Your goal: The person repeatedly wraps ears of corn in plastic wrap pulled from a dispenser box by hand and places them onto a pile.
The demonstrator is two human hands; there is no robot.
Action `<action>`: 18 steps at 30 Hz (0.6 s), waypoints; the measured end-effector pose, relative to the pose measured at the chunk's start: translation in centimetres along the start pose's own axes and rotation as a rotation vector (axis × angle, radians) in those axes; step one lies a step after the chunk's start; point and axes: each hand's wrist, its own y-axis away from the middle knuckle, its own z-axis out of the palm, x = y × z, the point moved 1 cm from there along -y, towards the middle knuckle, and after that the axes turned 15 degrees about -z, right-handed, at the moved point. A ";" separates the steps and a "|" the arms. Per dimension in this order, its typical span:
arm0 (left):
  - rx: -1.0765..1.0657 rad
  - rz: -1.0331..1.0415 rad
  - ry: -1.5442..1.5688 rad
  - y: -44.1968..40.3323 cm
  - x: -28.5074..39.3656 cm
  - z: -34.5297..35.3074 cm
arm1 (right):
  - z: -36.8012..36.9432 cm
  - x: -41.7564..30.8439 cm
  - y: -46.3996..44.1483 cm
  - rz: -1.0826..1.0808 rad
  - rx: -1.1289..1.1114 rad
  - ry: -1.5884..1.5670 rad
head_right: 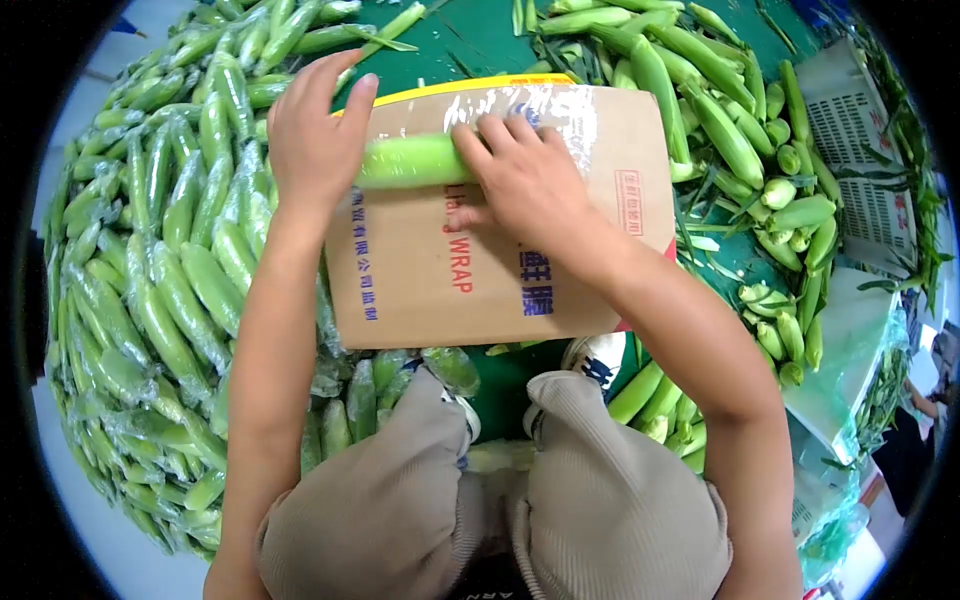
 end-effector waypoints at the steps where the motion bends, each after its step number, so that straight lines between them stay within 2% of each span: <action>1: -0.134 -0.037 0.201 1.4 1.1 0.1 | 1.0 1.5 -0.5 0.024 -0.023 -0.065; 3: -0.077 0.301 -0.141 5.1 2.2 2.0 | 1.5 4.4 -0.9 0.013 -0.030 -0.241; 4: -0.095 0.347 -0.183 5.5 2.1 2.0 | 0.5 5.1 -1.2 0.044 -0.113 -0.405; 6: -0.129 0.441 -0.262 6.4 1.8 2.0 | -4.1 4.5 -2.2 0.172 -0.446 -0.694; 7: -0.204 0.391 -0.270 6.4 1.5 1.9 | -5.1 4.3 -2.7 0.200 -0.588 -0.764; 10: -0.477 0.272 -0.190 6.4 1.8 1.6 | -4.3 5.9 -3.3 0.094 -0.477 -0.725; 11: -0.580 0.231 -0.193 6.3 2.2 1.4 | -2.7 6.6 -3.0 -0.095 -0.162 -0.524; 12: -0.683 0.191 -0.202 6.2 2.9 1.0 | -0.9 7.1 -3.6 -0.193 -0.099 -0.635; 13: -0.826 0.119 -0.272 6.2 4.1 0.6 | 1.2 6.3 -3.1 -0.251 -0.188 -0.397; 14: -0.839 0.158 -0.254 7.0 4.2 0.9 | 3.4 5.4 -2.2 -0.303 -0.274 -0.163; 16: -0.852 0.224 -0.225 8.7 3.8 1.0 | 5.1 4.1 -1.1 -0.302 -0.232 -0.100; 18: -0.956 0.197 -0.337 10.1 4.4 -0.5 | 4.8 3.1 -0.8 -0.288 -0.250 -0.141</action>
